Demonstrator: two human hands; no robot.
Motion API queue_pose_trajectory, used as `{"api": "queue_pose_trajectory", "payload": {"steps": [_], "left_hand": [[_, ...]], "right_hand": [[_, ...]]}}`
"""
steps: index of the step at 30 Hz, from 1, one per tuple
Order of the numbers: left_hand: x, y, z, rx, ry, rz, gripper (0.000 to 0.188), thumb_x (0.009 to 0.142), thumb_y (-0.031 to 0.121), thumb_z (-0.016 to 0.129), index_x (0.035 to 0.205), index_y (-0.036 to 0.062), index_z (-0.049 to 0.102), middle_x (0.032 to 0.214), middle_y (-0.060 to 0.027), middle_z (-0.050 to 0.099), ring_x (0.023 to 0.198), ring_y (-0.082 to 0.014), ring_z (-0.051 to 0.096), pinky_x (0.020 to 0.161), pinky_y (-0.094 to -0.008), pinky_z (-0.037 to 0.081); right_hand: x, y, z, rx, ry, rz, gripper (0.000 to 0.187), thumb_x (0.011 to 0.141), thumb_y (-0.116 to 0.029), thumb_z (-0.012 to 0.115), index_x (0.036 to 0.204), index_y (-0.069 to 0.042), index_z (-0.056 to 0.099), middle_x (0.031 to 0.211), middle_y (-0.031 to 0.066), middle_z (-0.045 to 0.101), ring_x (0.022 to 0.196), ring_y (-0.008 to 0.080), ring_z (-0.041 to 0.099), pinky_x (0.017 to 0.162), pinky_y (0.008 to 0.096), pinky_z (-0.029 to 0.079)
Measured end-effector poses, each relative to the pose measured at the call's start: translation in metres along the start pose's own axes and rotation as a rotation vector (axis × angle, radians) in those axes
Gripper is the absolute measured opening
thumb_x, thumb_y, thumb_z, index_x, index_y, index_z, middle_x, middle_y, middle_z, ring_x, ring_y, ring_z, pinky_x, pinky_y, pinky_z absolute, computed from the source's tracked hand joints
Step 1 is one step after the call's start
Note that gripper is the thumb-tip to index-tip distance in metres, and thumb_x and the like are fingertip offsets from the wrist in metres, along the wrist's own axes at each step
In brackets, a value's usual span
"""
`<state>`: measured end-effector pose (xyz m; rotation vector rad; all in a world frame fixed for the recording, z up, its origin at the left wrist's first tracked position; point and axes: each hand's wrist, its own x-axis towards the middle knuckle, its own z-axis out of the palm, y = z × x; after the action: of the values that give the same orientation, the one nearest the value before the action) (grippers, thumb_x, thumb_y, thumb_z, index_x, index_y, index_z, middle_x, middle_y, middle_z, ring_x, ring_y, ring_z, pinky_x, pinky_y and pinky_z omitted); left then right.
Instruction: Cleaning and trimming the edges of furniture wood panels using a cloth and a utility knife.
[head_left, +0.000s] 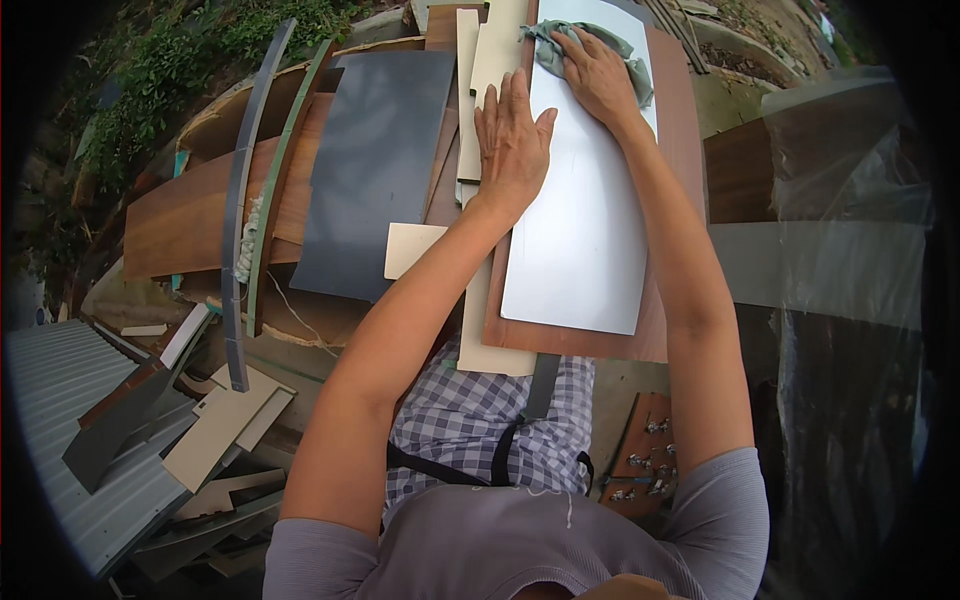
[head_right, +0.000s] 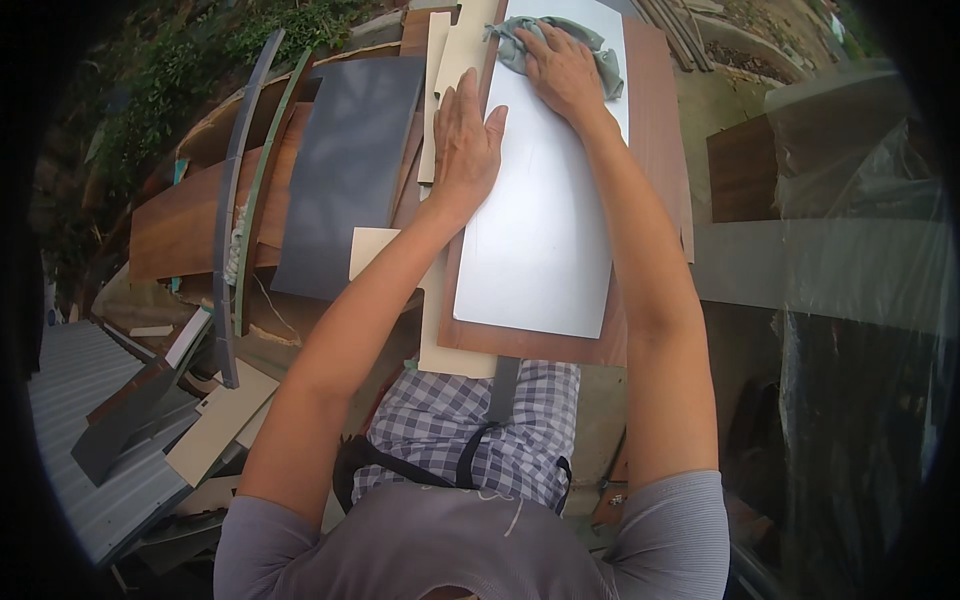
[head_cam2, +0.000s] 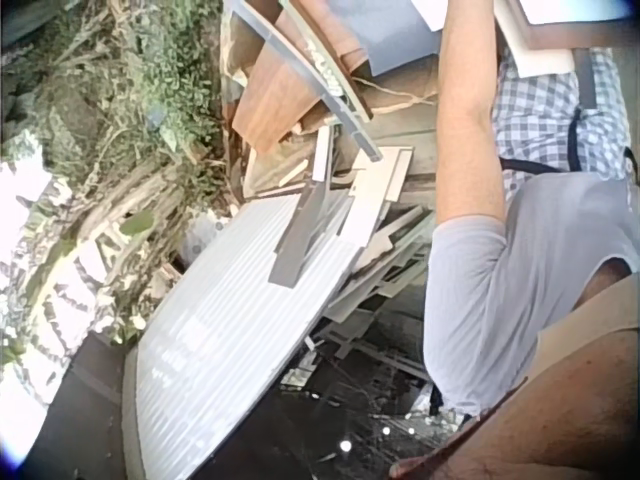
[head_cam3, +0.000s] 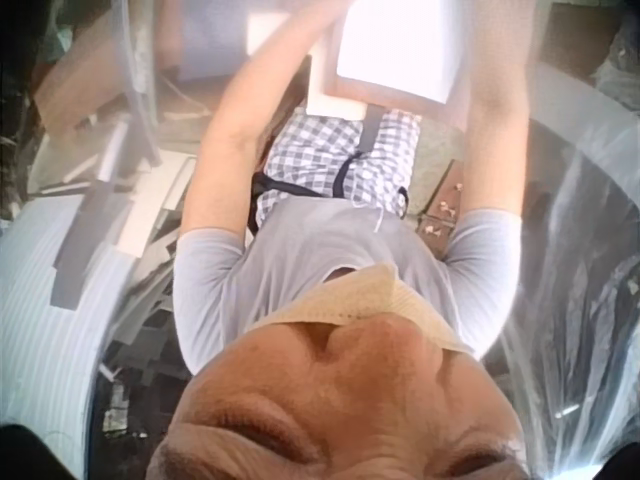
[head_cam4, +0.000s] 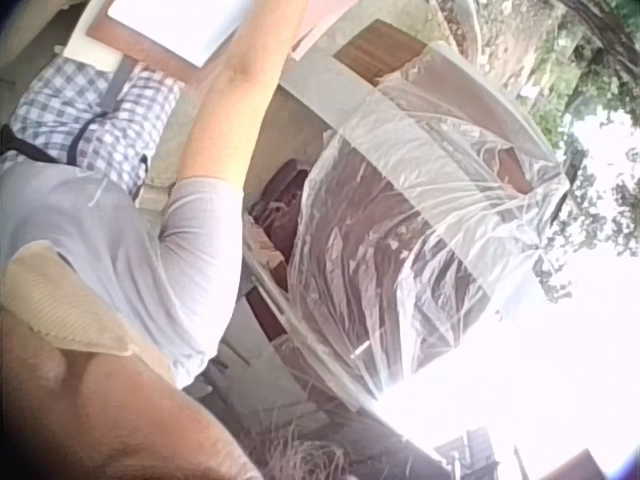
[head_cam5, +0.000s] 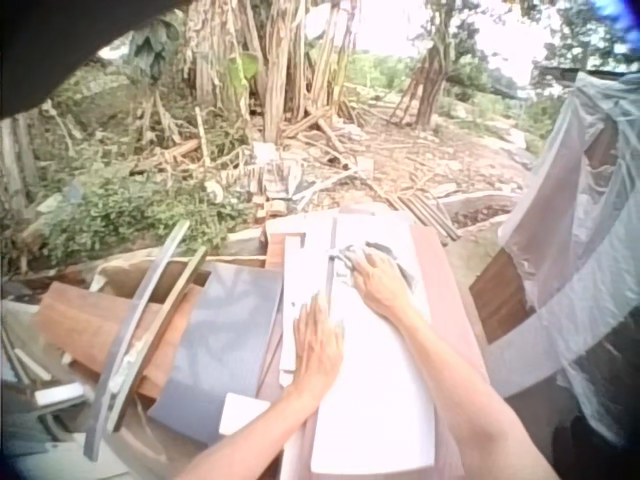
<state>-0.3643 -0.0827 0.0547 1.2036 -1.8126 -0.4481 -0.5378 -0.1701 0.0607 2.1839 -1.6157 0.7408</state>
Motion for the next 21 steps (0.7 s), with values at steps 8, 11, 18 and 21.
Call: {"api": "queue_pose_trajectory", "payload": {"steps": [8,11,18,21], "left_hand": [[-0.004,-0.006,-0.003,0.011,0.204,0.127,0.071,0.096,0.054,0.030,0.142,0.0013,0.022,0.144,-0.0264,0.024,0.134,-0.0398,0.024,0.110,-0.0499,0.017],[-0.005,0.000,-0.008,-0.056,0.230,0.156,0.069,0.097,0.053,0.030,0.141,0.0012,0.024,0.143,-0.0254,0.025,0.134,-0.0385,0.025,0.110,-0.0484,0.017],[-0.002,0.001,-0.006,-0.119,0.144,0.164,0.069,0.094,0.058,0.031,0.138,0.0042,0.035,0.141,-0.0229,0.033,0.132,-0.0382,0.029,0.109,-0.0509,0.019],[-0.003,0.001,-0.005,-0.103,-0.003,0.119,0.076,0.089,0.064,0.036,0.141,0.0089,0.035,0.146,-0.0214,0.030,0.136,-0.0396,0.023,0.111,-0.0564,0.011]], "right_hand": [[-0.078,-0.083,-0.057,0.056,-0.150,-0.013,0.043,0.088,-0.022,0.051,0.131,-0.021,0.049,0.140,0.0090,0.043,0.129,0.0299,0.041,0.106,0.0474,0.031],[-0.113,-0.106,-0.087,0.082,-0.189,-0.008,0.043,0.086,-0.019,0.054,0.129,-0.019,0.051,0.139,0.0087,0.043,0.128,0.0293,0.041,0.105,0.0480,0.032],[-0.181,-0.147,-0.156,0.128,-0.248,0.050,0.046,0.081,-0.010,0.061,0.125,-0.019,0.054,0.137,0.0072,0.044,0.127,0.0286,0.043,0.104,0.0467,0.034],[-0.203,-0.155,-0.175,0.171,-0.254,0.058,0.047,0.077,-0.005,0.062,0.122,-0.018,0.057,0.134,0.0066,0.048,0.122,0.0281,0.046,0.102,0.0442,0.036]]}}
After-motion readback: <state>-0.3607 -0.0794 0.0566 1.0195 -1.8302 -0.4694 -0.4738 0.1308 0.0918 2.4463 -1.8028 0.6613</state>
